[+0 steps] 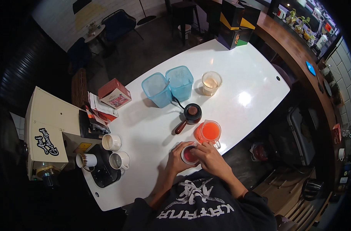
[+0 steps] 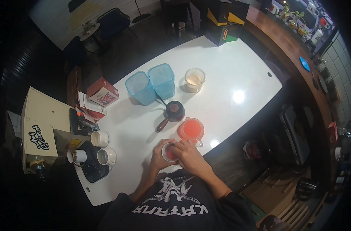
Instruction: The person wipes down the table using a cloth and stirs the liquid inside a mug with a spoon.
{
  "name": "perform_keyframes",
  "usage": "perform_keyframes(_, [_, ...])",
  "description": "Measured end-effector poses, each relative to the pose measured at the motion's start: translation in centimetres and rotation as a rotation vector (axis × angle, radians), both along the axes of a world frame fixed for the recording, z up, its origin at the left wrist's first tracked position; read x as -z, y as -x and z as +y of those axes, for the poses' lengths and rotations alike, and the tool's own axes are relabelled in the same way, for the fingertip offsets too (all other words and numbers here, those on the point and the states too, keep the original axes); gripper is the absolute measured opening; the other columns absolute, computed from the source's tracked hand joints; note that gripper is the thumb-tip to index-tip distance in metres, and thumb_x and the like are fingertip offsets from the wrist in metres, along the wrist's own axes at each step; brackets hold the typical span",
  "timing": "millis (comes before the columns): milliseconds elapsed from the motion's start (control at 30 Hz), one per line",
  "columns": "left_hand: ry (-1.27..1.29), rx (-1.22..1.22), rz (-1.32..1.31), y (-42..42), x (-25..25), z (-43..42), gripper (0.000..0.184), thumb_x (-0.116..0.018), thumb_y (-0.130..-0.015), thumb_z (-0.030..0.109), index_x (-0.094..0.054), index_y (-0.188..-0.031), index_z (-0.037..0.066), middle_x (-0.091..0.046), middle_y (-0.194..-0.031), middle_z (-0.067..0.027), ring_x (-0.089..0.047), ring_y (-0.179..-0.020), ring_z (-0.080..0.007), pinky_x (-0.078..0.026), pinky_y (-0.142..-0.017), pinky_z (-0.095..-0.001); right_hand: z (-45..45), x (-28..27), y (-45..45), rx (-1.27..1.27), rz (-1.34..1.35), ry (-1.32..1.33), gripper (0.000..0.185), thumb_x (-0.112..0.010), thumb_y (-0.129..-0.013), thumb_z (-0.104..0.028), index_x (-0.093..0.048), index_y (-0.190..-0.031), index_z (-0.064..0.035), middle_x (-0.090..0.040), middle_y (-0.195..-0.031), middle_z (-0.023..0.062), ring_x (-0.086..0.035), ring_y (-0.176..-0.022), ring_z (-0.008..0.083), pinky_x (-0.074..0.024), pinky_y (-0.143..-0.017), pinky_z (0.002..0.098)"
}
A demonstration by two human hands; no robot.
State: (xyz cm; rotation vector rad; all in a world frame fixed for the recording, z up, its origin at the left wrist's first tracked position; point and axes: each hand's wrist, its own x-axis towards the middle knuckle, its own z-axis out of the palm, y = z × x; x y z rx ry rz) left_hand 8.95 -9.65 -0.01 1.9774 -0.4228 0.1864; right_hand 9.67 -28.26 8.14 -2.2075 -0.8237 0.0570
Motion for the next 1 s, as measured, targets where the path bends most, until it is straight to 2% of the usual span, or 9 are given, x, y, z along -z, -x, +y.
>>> perform_keyframes(100, [-0.005,0.007,0.060,0.1,-0.2,0.1,0.078,-0.095,-0.052,0.023,-0.061,-0.121,0.008,-0.067,-0.111,-0.0114,-0.067,-0.099,-0.0317,-0.055,-0.087,-0.0407,0.4,0.5,0.1,-0.074,0.004,-0.064,0.037,-0.061,-0.072,0.002,-0.064,-0.108,-0.0011,-0.058,-0.098,0.0112,-0.053,-0.093,0.0302,-0.0390,-0.084,0.0427])
perform_keyframes(233, [-0.009,0.003,0.091,0.3,0.4,0.1,0.079,-0.095,-0.051,0.022,-0.061,-0.121,0.007,-0.067,-0.113,-0.0118,-0.067,-0.102,-0.0325,-0.054,-0.089,-0.0406,0.4,0.2,0.6,-0.158,-0.011,0.062,0.037,-0.062,-0.070,0.002,-0.065,-0.105,-0.0047,-0.058,-0.097,0.0084,-0.052,-0.099,0.0280,-0.0367,-0.086,0.0453])
perform_keyframes(333, [0.013,0.022,0.069,0.3,0.7,0.1,0.081,-0.095,-0.050,0.020,-0.060,-0.122,0.008,-0.065,-0.118,-0.0129,-0.064,-0.110,-0.0332,-0.053,-0.095,-0.0411,-0.2,-0.5,0.5,-0.148,-0.026,0.118,0.035,-0.062,-0.069,0.002,-0.065,-0.103,-0.0058,-0.057,-0.096,0.0073,-0.051,-0.100,0.0278,-0.0364,-0.087,0.0462])
perform_keyframes(533, [0.087,0.020,0.120,0.6,1.1,-0.2,0.082,-0.096,-0.053,0.019,-0.057,-0.124,0.007,-0.064,-0.118,-0.0123,-0.065,-0.109,-0.0320,-0.054,-0.093,-0.0402,-0.5,-0.7,-0.2,-0.020,-0.070,0.059,0.034,-0.064,-0.070,0.001,-0.066,-0.104,-0.0038,-0.059,-0.094,0.0082,-0.051,-0.096,0.0295,-0.0357,-0.087,0.0472])
perform_keyframes(633, [0.079,-0.008,0.154,0.8,0.8,-0.3,0.082,-0.095,-0.053,0.017,-0.057,-0.125,0.007,-0.064,-0.117,-0.0121,-0.066,-0.107,-0.0319,-0.055,-0.091,-0.0396,-0.2,0.5,-0.3,-0.044,-0.092,0.079,0.032,-0.068,-0.069,-0.004,-0.066,-0.102,-0.0045,-0.061,-0.102,0.0061,-0.051,-0.100,0.0288,-0.0367,-0.086,0.0474])
perform_keyframes(867, [0.075,-0.006,0.236,1.0,0.4,-0.2,0.083,-0.095,-0.053,0.016,-0.057,-0.127,0.010,-0.063,-0.117,-0.0117,-0.066,-0.106,-0.0318,-0.055,-0.090,-0.0394,-0.1,1.1,0.6,-0.125,-0.055,-0.018,0.034,-0.065,-0.070,0.001,-0.066,-0.103,-0.0051,-0.059,-0.097,0.0071,-0.051,-0.099,0.0288,-0.0348,-0.088,0.0483])
perform_keyframes(1000, [0.047,-0.008,0.209,1.0,0.7,-0.1,0.083,-0.095,-0.054,0.017,-0.057,-0.127,0.011,-0.064,-0.117,-0.0111,-0.066,-0.105,-0.0315,-0.055,-0.090,-0.0398,-1.3,0.4,0.5,-0.116,-0.061,0.097,0.033,-0.066,-0.072,-0.001,-0.067,-0.104,-0.0053,-0.060,-0.099,0.0068,-0.051,-0.101,0.0284,-0.0350,-0.090,0.0494])
